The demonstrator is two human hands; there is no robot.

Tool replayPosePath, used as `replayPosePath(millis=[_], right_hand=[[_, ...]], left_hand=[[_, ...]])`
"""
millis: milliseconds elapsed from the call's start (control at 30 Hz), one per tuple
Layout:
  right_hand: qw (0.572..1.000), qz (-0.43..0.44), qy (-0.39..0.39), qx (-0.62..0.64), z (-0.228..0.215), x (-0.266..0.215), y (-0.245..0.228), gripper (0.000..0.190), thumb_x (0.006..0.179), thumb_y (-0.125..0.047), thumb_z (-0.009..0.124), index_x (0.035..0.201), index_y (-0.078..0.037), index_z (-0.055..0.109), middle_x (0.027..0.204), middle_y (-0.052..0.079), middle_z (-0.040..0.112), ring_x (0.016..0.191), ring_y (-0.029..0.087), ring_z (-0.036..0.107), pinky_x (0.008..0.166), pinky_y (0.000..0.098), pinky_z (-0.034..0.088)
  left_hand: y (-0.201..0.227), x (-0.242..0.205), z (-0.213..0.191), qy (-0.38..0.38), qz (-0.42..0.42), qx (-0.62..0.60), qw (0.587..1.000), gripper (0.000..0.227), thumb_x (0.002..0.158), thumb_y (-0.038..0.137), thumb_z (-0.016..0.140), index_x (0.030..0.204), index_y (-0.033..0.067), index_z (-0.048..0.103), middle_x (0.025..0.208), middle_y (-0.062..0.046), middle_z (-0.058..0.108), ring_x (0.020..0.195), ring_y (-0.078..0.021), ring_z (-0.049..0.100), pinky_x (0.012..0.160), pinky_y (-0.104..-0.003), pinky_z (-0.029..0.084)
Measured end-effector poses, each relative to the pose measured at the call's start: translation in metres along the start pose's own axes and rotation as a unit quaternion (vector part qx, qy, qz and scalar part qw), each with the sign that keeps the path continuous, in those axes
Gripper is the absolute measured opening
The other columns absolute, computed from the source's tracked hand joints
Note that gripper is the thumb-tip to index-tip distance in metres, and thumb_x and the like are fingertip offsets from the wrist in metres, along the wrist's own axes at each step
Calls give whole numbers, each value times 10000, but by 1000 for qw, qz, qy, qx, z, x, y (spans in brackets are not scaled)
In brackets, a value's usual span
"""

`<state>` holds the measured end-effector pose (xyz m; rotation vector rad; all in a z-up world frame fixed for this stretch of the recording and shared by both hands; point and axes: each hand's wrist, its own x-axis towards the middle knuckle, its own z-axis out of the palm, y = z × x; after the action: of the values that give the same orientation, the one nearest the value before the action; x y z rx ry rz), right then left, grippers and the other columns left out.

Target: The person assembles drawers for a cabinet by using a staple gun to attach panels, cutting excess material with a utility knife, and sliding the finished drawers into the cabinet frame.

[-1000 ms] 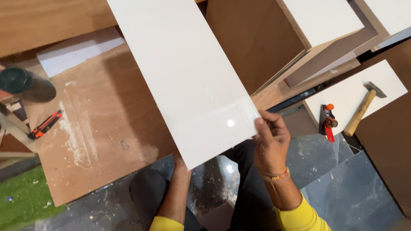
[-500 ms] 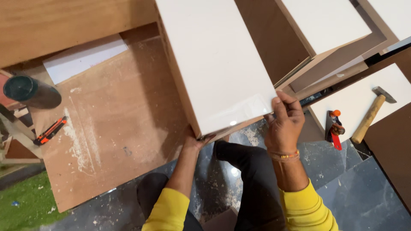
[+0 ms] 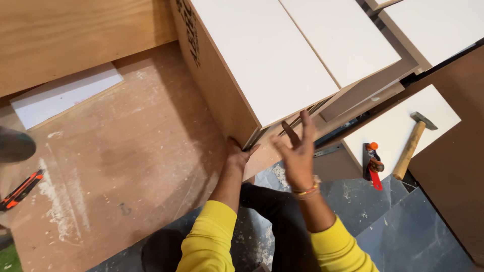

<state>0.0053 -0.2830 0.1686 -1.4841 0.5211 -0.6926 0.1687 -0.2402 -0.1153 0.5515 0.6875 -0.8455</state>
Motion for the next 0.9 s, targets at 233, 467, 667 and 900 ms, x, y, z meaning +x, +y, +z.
replayPosePath(millis=[233,467,667,900], right_hand=[[992,-90,-51,-69,23,2,2,1194,810,-145,857,1635,-67,-2,1702,196,54,1535,411,317,981,483,588],[995,41,-46,-83,-62,-21,56,874,870,-150,735,1577,-37,234,1657,212,249,1408,370,468,998,445,588],[972,211,33,-99,-176,-137,136,645,914,-172,696,1507,-20,493,1343,212,678,1225,276,664,990,383,555],[961,252,77,-87,-232,-211,150,532,925,-200,662,1411,-1,574,1407,143,647,1168,275,702,938,396,593]], left_hand=[[-5,-10,5,-93,76,7,993,634,1042,539,380,1459,84,525,1415,-165,602,1296,-371,595,1025,-602,549],[37,-125,49,42,238,236,941,704,1016,577,340,1609,213,234,1695,-80,210,1520,-327,306,1211,-629,309],[72,-238,149,-75,693,522,491,611,1139,551,342,1626,187,399,1770,-95,259,1627,-261,231,1370,-589,179],[50,-257,281,-6,386,910,151,815,1007,652,185,1631,129,131,1711,-68,38,1570,-311,11,1178,-706,-23]])
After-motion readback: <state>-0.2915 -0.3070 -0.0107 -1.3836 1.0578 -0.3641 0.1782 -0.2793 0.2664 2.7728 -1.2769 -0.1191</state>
